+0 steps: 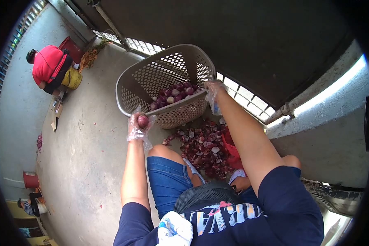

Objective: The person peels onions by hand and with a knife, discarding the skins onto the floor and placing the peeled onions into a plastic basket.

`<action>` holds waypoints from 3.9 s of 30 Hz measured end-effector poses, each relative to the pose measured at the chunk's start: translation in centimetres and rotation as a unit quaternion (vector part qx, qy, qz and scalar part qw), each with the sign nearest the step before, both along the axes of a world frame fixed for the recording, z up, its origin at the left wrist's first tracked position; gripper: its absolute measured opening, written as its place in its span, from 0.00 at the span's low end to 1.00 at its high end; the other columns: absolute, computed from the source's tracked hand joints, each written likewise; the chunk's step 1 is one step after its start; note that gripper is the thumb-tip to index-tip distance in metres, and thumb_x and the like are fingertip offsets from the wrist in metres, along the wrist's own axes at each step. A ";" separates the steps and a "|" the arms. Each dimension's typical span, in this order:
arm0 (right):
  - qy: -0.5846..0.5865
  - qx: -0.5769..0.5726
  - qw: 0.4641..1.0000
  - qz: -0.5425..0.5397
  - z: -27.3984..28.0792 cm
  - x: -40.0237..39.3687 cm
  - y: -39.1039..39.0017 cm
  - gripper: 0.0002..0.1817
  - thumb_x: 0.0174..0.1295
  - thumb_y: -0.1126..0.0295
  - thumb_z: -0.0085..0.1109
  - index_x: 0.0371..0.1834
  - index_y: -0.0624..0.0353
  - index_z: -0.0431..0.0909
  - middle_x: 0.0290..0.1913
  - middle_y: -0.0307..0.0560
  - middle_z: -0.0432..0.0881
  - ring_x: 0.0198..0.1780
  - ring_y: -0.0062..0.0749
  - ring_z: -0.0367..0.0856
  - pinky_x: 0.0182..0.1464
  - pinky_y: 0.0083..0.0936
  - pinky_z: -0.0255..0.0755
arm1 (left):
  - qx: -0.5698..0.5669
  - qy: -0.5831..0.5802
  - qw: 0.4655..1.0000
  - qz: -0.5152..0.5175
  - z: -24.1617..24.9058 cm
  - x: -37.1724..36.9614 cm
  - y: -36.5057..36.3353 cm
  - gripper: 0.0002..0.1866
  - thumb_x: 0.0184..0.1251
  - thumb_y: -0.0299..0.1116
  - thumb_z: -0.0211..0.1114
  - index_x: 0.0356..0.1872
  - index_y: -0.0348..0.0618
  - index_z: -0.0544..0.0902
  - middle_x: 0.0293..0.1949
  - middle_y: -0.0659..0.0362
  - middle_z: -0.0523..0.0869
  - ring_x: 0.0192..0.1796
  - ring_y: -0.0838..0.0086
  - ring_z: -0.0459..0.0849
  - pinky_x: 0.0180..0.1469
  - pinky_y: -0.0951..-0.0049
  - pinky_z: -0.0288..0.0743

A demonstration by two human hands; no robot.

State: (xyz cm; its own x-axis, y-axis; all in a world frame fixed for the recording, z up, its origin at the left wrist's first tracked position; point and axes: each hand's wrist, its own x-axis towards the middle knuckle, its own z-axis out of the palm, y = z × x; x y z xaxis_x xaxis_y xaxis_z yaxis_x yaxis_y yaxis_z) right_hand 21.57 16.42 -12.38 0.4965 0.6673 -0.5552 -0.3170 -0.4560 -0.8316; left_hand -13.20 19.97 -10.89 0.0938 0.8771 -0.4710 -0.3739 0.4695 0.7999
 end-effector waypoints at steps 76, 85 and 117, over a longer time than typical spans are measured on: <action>-0.298 0.161 0.907 0.250 14.6 -11.4 -31.8 0.33 0.62 0.48 0.50 0.70 0.40 0.56 0.54 0.61 0.75 0.54 0.57 0.74 0.55 0.38 0.68 | 0.098 -0.128 0.956 -0.243 13.0 12.8 -22.7 0.18 0.69 0.45 0.48 0.39 0.40 0.78 0.34 0.57 0.81 0.36 0.73 0.81 0.40 0.72 0.76; -0.276 0.189 0.914 0.228 14.1 -11.8 -31.4 0.32 0.62 0.53 0.53 0.70 0.44 0.57 0.59 0.57 0.72 0.60 0.50 0.71 0.60 0.32 0.65 | 0.180 -0.084 0.955 -0.220 12.5 13.2 -22.5 0.19 0.70 0.43 0.45 0.37 0.38 0.78 0.33 0.56 0.81 0.35 0.74 0.80 0.40 0.73 0.75; -0.284 0.179 0.904 0.263 13.6 -10.2 -31.2 0.33 0.63 0.49 0.47 0.71 0.44 0.53 0.60 0.59 0.71 0.60 0.53 0.71 0.60 0.35 0.64 | -0.052 -0.105 0.980 -0.162 12.6 14.1 -22.9 0.14 0.65 0.43 0.52 0.38 0.45 0.78 0.34 0.57 0.82 0.36 0.69 0.81 0.41 0.66 0.76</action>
